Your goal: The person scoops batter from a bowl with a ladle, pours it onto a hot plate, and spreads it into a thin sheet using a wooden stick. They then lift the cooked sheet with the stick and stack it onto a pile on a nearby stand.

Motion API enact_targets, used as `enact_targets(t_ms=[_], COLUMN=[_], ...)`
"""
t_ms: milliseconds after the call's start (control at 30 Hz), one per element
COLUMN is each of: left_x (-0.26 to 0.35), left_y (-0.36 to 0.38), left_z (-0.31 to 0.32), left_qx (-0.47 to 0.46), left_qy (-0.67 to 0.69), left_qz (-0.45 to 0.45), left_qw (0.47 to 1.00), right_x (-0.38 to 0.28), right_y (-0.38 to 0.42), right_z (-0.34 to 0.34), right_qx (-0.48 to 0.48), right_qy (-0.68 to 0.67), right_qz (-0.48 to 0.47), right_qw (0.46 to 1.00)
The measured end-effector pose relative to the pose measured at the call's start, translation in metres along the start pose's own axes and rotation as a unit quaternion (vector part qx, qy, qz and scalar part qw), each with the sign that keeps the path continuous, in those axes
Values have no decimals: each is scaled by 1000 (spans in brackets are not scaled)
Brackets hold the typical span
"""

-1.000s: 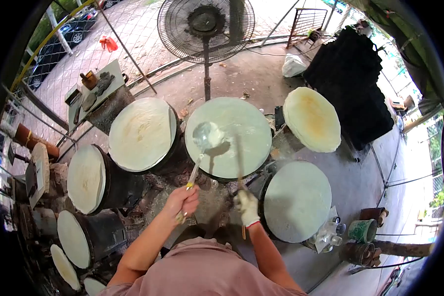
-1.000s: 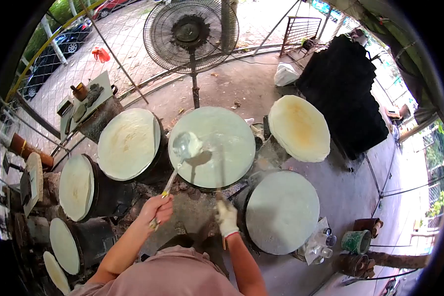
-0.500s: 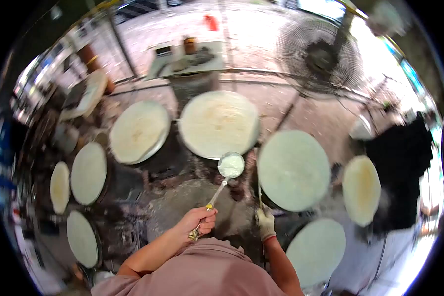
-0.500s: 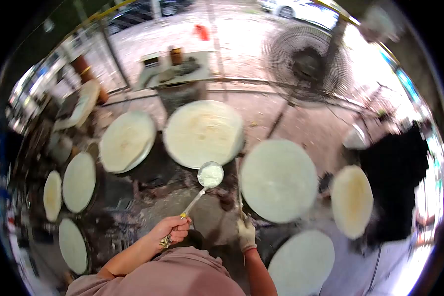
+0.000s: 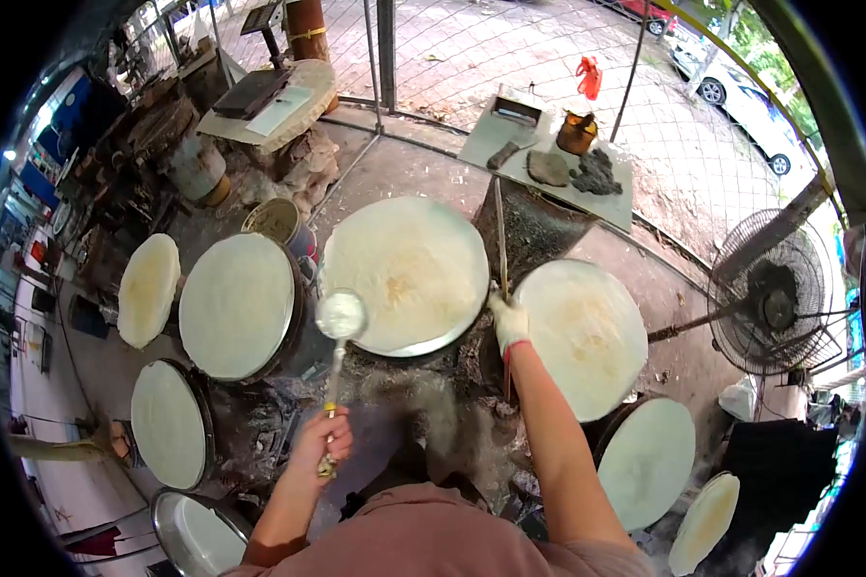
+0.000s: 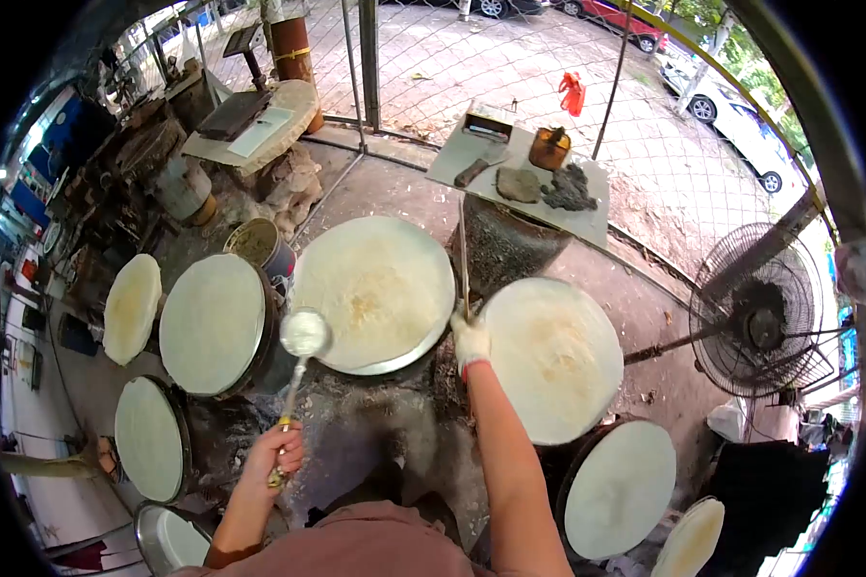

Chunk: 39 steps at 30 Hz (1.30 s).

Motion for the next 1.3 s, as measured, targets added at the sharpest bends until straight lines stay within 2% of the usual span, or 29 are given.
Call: enact_targets(t_ms=[33,67,133,200,267,300,333,400,467,533,600,633,667,700,767,833,867,900,933,1033,1100,1133,1200,1233,1300], left_x=[16,28,49,61,72,75,78,83,87,89,91,90,89,87,82,76,72,66,61,45,36,31,25,22,17], left_y=[-1,-2,-1,-3,-3,-3,-4,-11,-19,-30,-37,-43,-49,-55,-65,-74,-76,-82,-86,-88,-85,-83,-81,-80,-80], left_z=[-8,-13,-28,-42,-50,-54,-57,-62,-55,-49,-36,-27,-19,-8,14,36,45,51,58,84,97,102,107,109,107], left_qx=[14,16,36,42,57,62,58,63,23,19,13,-4,-13,-27,-44,-59,-66,-85,-88,-74,-81,-89,-91,-91,-92], left_qy=[24,27,41,60,104,113,108,113,137,138,130,131,119,113,97,73,56,54,52,4,-11,-25,-35,-45,-58], left_qz=[22,22,67,77,99,103,100,108,112,102,92,75,61,49,23,2,-10,-25,-26,-52,-60,-70,-72,-78,-84], left_qw=[999,999,996,994,988,986,987,986,984,985,987,989,991,992,994,996,996,995,994,996,995,993,993,992,991], right_x=[4,6,-13,-36,-34,-25,-30,-44,-93,-108,-118,-133,-75,-111,-44,16,24,64,90,109,107,103,77,91,123], right_y=[-32,-59,-71,-59,-59,-68,-65,-58,-29,-18,-3,19,1,46,57,68,78,70,67,66,67,70,86,86,78], right_z=[14,21,35,48,62,65,69,75,67,61,20,-13,-36,-79,-155,-236,-262,-292,-315,-344,-356,-355,-353,-357,-356], right_qx=[5,40,71,53,-38,4,10,-15,-15,-31,20,60,61,79,182,283,314,358,376,351,400,400,477,476,394], right_qy=[-14,73,85,99,228,284,282,89,40,-85,-63,-112,-227,-188,-226,-154,-153,-146,-112,-78,67,65,155,152,38], right_qz=[25,37,41,69,86,73,76,66,71,8,25,-9,-13,69,57,49,95,60,72,122,127,126,46,45,111], right_qw=[1000,996,993,991,969,956,956,994,997,996,998,992,972,977,955,945,932,920,917,925,905,905,864,865,912])
Point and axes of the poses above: each hand's wrist, its own y-axis away from the middle knuckle, its own z-axis out of the palm, x = y × z, the point moved 6 cm from there along -y, towards the middle knuckle, and after that the axes turned 3 degrees about -y, right-handed, at the moved point
